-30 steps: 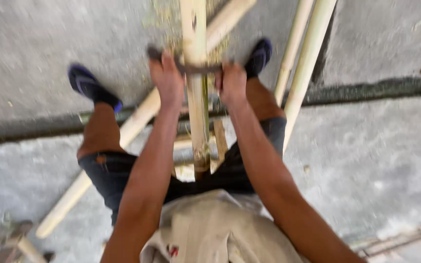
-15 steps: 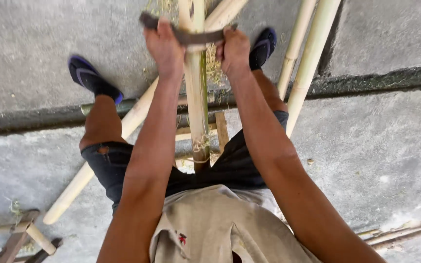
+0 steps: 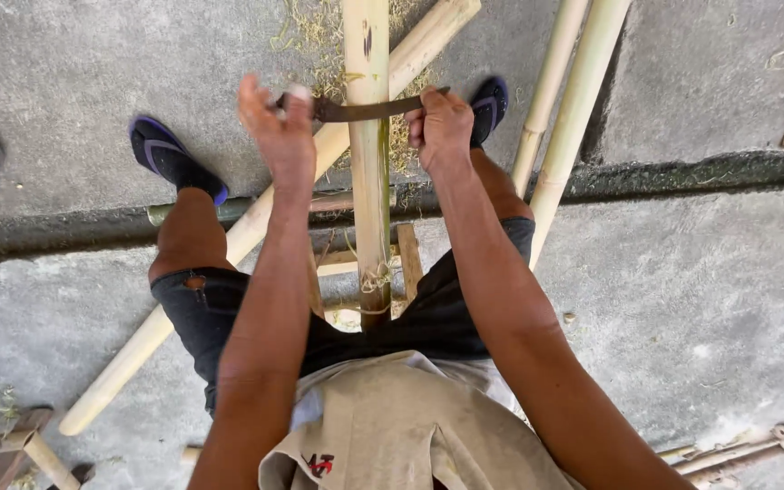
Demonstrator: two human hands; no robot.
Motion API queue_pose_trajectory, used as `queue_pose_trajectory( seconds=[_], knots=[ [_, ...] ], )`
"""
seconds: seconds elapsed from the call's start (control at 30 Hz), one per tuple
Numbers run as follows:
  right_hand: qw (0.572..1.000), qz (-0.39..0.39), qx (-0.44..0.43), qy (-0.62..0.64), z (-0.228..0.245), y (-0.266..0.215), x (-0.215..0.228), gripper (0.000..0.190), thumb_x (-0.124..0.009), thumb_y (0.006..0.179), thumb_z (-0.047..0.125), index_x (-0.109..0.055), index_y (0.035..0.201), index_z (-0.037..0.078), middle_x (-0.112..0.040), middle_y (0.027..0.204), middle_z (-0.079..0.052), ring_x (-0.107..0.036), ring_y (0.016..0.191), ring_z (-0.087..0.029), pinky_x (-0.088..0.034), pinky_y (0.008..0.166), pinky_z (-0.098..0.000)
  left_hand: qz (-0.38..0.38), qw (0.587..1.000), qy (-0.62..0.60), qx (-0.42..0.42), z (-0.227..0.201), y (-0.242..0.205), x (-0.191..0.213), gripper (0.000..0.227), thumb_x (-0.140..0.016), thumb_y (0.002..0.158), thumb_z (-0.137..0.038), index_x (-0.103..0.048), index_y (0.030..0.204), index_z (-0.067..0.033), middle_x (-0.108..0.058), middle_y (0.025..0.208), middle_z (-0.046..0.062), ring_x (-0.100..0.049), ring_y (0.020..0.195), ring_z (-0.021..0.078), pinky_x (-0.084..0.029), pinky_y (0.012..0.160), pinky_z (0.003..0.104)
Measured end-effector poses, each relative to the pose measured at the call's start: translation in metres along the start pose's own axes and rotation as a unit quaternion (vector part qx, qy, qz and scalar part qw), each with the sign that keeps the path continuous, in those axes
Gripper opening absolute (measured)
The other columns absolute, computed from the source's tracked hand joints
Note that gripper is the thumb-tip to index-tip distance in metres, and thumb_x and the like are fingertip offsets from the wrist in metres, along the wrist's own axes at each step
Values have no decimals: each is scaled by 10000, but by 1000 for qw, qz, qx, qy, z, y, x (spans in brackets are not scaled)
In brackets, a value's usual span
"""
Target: Scraping the outer layer of a bamboo pole using a curved blade.
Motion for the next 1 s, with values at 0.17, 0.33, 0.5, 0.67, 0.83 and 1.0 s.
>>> queue_pose_trajectory(
  seconds=[0.17, 0.33, 0.5, 0.67, 0.83, 1.0],
  knots=[
    [996, -8, -65, -56, -11, 2, 8, 186, -570, 1024, 61, -621, 929, -91, -622, 601, -118, -514, 380, -148, -398, 290, -307, 204, 680, 606, -359, -34, -16, -3, 600, -722, 916, -566, -618, 1318, -133, -644, 1248, 228, -534, 1242, 351, -323, 1096, 535],
    [995, -19, -102, -10, 3, 5, 15, 176, -608, 984, 117, -678, 877, -5, -622, 583, -116, -508, 390, -168, -381, 301, -331, 339, 702, 621, -88, -27, 4, -10, 426, -605, 956, -406, -661, 1320, -192, -693, 1137, 81, -585, 1113, 257, -401, 1103, 447],
    [559, -81, 509, -649, 39, -4, 7, 425, -498, 1074, 529, -687, 993, 156, -658, 916, -86, -636, 867, -255, -579, 759, -405, 347, 683, 642, -47, -28, 11, -17, 313, -498, 1111, -371, -646, 1252, -134, -653, 808, 84, -601, 686, 224, -548, 693, 437],
    [661, 153, 402, -615, 12, 16, -9, 506, -438, 1136, 514, -640, 1187, 53, -623, 983, -105, -624, 918, -248, -544, 836, -458, 349, 693, 629, -60, -18, 27, -14, 329, -513, 1117, -390, -630, 1204, -95, -591, 673, 35, -549, 537, 114, -509, 547, 356],
    [723, 140, 282, -614, 3, 13, -5, 512, -287, 1109, 488, -569, 1182, 67, -565, 984, -116, -600, 825, -221, -613, 693, -370, 339, 678, 650, -47, -33, 14, -26, 385, -449, 1172, -405, -620, 1161, -59, -586, 723, 53, -519, 523, 181, -487, 446, 376],
    [753, 160, 219, -600, 12, 1, -10, 448, -340, 1071, 469, -551, 1110, 76, -598, 914, -103, -613, 764, -227, -599, 636, -413, 300, 750, 589, 36, -38, 12, -25, 364, -466, 1098, -409, -632, 1213, -106, -599, 694, -9, -555, 492, 72, -488, 489, 259]
  ],
)
Point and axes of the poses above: each hand's wrist, its own y-axis towards the middle knuckle, its own x-axis out of the back of the hand, z = x × y, the point moved 4 cm from there along y, towards the middle knuckle
